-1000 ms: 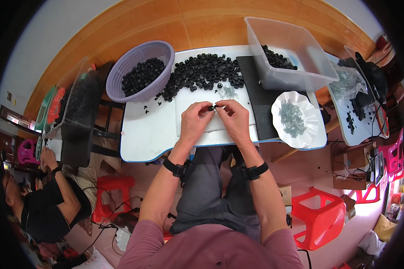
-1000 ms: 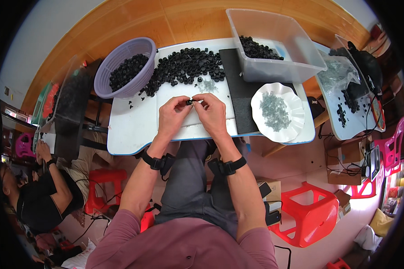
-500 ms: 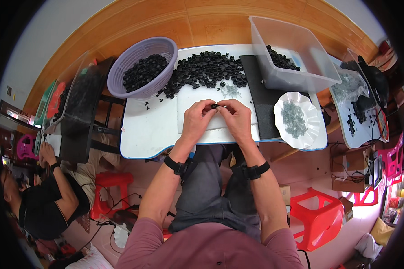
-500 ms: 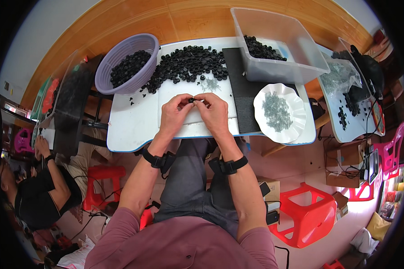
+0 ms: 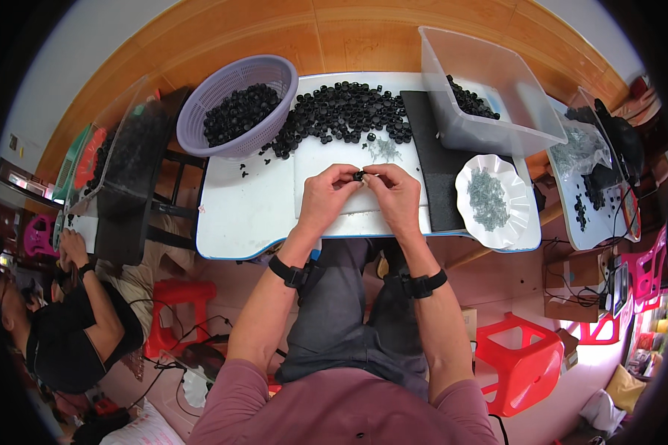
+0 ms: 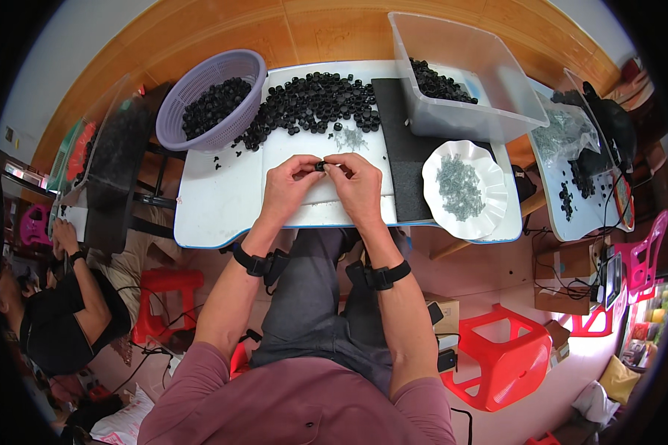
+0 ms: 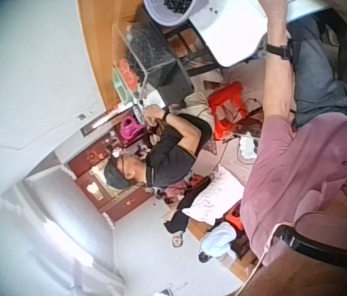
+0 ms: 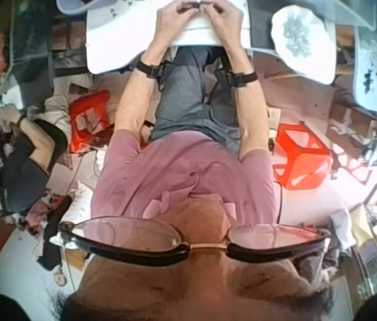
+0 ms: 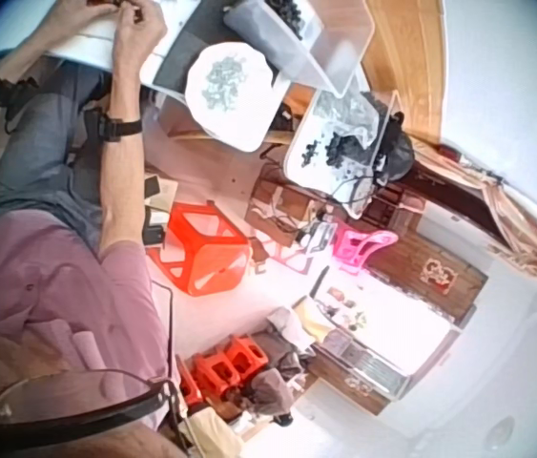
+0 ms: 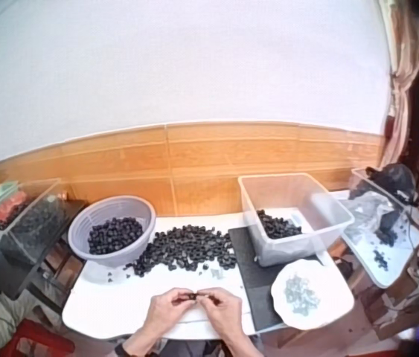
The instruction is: Assembling black plastic components with small clear parts on a table.
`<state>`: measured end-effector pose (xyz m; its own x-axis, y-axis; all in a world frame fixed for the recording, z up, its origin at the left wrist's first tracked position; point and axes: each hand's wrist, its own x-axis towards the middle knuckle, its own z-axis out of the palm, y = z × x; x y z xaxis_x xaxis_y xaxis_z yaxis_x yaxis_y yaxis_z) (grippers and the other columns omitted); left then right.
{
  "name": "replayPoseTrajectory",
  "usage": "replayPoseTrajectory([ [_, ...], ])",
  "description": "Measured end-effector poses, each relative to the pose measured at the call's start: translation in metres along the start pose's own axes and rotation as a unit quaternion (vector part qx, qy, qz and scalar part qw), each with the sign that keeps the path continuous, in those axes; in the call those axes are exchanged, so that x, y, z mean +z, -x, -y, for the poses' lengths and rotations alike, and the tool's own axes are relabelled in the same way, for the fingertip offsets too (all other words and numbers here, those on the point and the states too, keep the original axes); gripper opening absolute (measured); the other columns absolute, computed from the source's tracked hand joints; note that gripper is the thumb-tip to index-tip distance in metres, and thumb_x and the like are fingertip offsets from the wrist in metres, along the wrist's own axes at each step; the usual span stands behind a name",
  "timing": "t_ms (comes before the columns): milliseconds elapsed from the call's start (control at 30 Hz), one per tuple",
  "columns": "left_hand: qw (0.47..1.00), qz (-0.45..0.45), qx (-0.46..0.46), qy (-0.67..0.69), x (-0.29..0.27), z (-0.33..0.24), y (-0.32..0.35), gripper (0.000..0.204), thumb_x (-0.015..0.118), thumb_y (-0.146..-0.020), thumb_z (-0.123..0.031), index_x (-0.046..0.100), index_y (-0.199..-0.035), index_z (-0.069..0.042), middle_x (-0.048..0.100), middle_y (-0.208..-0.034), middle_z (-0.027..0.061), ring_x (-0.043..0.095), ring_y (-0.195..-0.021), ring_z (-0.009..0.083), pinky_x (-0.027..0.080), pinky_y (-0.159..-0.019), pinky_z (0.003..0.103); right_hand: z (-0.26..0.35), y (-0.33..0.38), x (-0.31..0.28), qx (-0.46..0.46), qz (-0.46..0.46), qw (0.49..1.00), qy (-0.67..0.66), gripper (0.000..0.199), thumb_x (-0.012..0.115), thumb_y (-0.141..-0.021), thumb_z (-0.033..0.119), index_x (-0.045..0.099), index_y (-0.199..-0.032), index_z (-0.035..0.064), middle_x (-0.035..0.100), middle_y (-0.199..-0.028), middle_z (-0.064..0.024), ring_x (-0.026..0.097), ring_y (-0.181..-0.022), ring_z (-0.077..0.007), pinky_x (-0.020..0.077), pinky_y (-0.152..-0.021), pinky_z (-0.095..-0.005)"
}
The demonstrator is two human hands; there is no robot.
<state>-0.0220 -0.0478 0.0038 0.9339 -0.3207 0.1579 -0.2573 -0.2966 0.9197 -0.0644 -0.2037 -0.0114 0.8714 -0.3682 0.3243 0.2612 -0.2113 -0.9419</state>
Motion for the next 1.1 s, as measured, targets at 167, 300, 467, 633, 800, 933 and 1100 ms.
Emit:
replayPoseTrajectory([
  [167, 1.000, 0.008, -0.008, 0.008, 0.001, -0.002, 0.002, 0.026, 0.077, -0.090, -0.004, 0.074, -0.115, 0.000, 0.078, -0.100, 0.0078, 0.073, -0.090, 0.0125, 0.058, -0.084, 0.026, 0.002, 0.002, -0.001, 0.014, -0.026, 0.999, -0.024, 0.014, 0.076, -0.087, 0.002, 0.078, -0.100, 0.0001, 0.076, -0.089, -0.0083, 0.067, -0.071, -0.0107, 0.0520, -0.065, -0.0250],
  [300, 1.000, -0.008, 0.005, 0.020, 0.000, 0.003, 0.001, 0.027, 0.079, -0.089, -0.006, 0.074, -0.114, -0.001, 0.078, -0.098, 0.0089, 0.074, -0.089, 0.0137, 0.058, -0.082, 0.027, 0.005, 0.002, 0.001, 0.000, -0.017, 1.000, -0.023, 0.013, 0.076, -0.087, 0.002, 0.078, -0.099, 0.0004, 0.076, -0.090, -0.0076, 0.066, -0.070, -0.0105, 0.0516, -0.065, -0.0248],
  [467, 0.999, -0.012, 0.020, 0.025, 0.002, 0.007, 0.001, 0.027, 0.080, -0.088, -0.008, 0.075, -0.113, -0.001, 0.078, -0.095, 0.0099, 0.074, -0.086, 0.0148, 0.059, -0.080, 0.028, 0.007, 0.002, 0.000, -0.015, -0.006, 1.000, -0.001, 0.012, 0.076, -0.087, 0.002, 0.078, -0.098, 0.0006, 0.075, -0.090, -0.0078, 0.067, -0.070, -0.0115, 0.0517, -0.064, -0.0249],
  [633, 0.999, -0.015, 0.022, 0.024, 0.002, 0.004, 0.001, 0.026, 0.081, -0.088, -0.010, 0.075, -0.112, -0.002, 0.079, -0.094, 0.0098, 0.075, -0.085, 0.0145, 0.059, -0.078, 0.028, 0.009, 0.002, -0.001, -0.032, 0.005, 0.999, 0.020, 0.011, 0.075, -0.087, 0.002, 0.078, -0.097, 0.0003, 0.075, -0.089, -0.0089, 0.068, -0.071, -0.0126, 0.0522, -0.063, -0.0254],
  [800, 1.000, -0.003, 0.007, 0.004, 0.000, 0.001, 0.002, 0.026, 0.079, -0.090, -0.006, 0.074, -0.114, -0.001, 0.078, -0.097, 0.0066, 0.072, -0.089, 0.0110, 0.057, -0.081, 0.026, 0.009, 0.002, 0.000, -0.021, 0.004, 1.000, 0.017, 0.011, 0.075, -0.086, 0.001, 0.078, -0.097, 0.0001, 0.075, -0.088, -0.0088, 0.068, -0.071, -0.0126, 0.0526, -0.064, -0.0257],
  [933, 1.000, -0.005, 0.012, 0.001, -0.001, 0.001, 0.002, 0.025, 0.079, -0.090, -0.007, 0.074, -0.114, -0.001, 0.078, -0.096, 0.0068, 0.072, -0.087, 0.0113, 0.057, -0.081, 0.026, 0.008, 0.002, 0.002, -0.028, 0.003, 1.000, 0.007, 0.010, 0.075, -0.087, 0.000, 0.078, -0.097, -0.0004, 0.075, -0.087, -0.0088, 0.069, -0.072, -0.0125, 0.0531, -0.065, -0.0257],
  [1100, 1.000, -0.005, 0.010, 0.007, 0.000, 0.001, 0.002, 0.025, 0.078, -0.091, -0.007, 0.073, -0.114, 0.000, 0.078, -0.095, 0.0075, 0.073, -0.087, 0.0115, 0.057, -0.081, 0.026, 0.005, 0.001, 0.000, -0.026, 0.017, 0.999, 0.004, 0.012, 0.074, -0.088, -0.002, 0.078, -0.099, -0.0009, 0.076, -0.093, -0.0079, 0.069, -0.078, -0.0109, 0.0537, -0.070, -0.0242],
])
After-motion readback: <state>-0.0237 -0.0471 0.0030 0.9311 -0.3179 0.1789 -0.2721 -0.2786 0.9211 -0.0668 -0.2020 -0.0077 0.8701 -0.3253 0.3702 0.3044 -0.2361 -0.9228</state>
